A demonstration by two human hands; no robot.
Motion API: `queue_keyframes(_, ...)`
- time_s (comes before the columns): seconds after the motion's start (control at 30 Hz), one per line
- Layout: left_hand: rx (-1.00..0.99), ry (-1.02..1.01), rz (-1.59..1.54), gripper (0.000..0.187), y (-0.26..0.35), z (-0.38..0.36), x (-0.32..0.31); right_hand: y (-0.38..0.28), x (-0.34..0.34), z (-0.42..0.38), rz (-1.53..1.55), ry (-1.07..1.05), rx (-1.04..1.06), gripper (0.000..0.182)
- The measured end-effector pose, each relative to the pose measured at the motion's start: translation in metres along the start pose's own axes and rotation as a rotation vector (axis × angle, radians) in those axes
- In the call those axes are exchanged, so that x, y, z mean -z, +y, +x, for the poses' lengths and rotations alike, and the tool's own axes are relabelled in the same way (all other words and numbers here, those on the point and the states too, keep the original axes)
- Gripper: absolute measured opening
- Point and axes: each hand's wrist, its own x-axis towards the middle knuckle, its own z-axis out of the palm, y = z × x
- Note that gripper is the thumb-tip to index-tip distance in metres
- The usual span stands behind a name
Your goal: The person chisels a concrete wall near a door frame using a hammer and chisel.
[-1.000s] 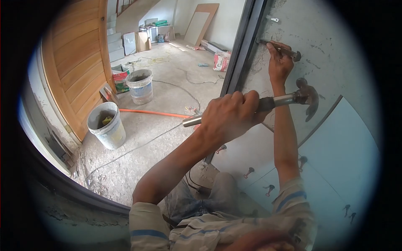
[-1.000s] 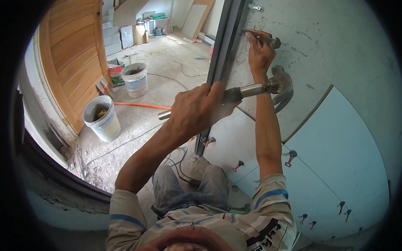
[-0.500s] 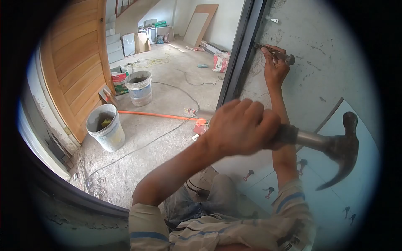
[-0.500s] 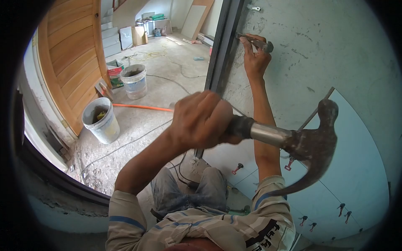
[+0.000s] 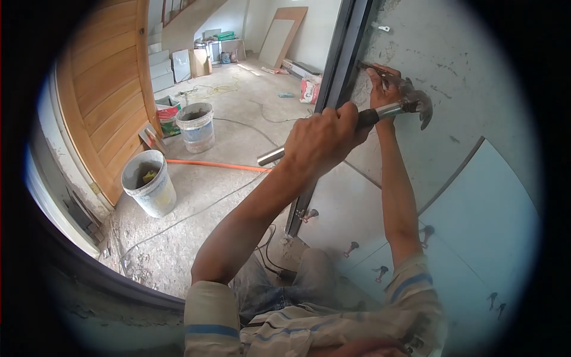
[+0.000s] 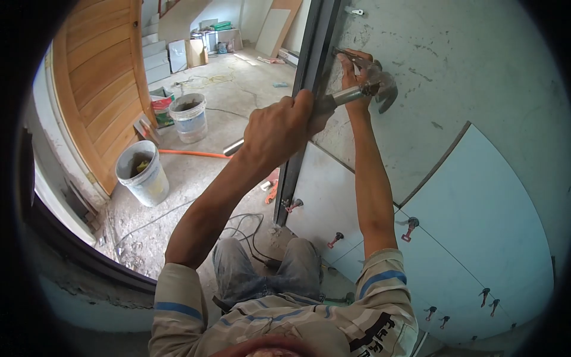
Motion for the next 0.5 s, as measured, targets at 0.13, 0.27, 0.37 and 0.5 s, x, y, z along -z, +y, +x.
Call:
queue_keyframes(0.13,-0.053,-0.011,-0.039,0.033,0.013,-0.027,0.01,-0.006,0.009,0.001,-0.028,-0.017,-0.037,0.022)
queue_keyframes(0.27,-0.202,0.099,0.003,0.037,0.025,-0.038,0.028,-0.02,0.001,0.005,0.191,0.057,-0.081,0.019)
queue_keyframes(0.37,-0.229,0.131,-0.003,0.038,0.03,-0.033,0.041,-0.016,-0.003,0.01,0.077,0.045,0.004,0.019)
queue_keyframes(0.5,-0.294,0.234,-0.069,0.037,0.041,-0.025,0.055,-0.015,0.001,0.012,0.003,0.009,-0.02,0.019)
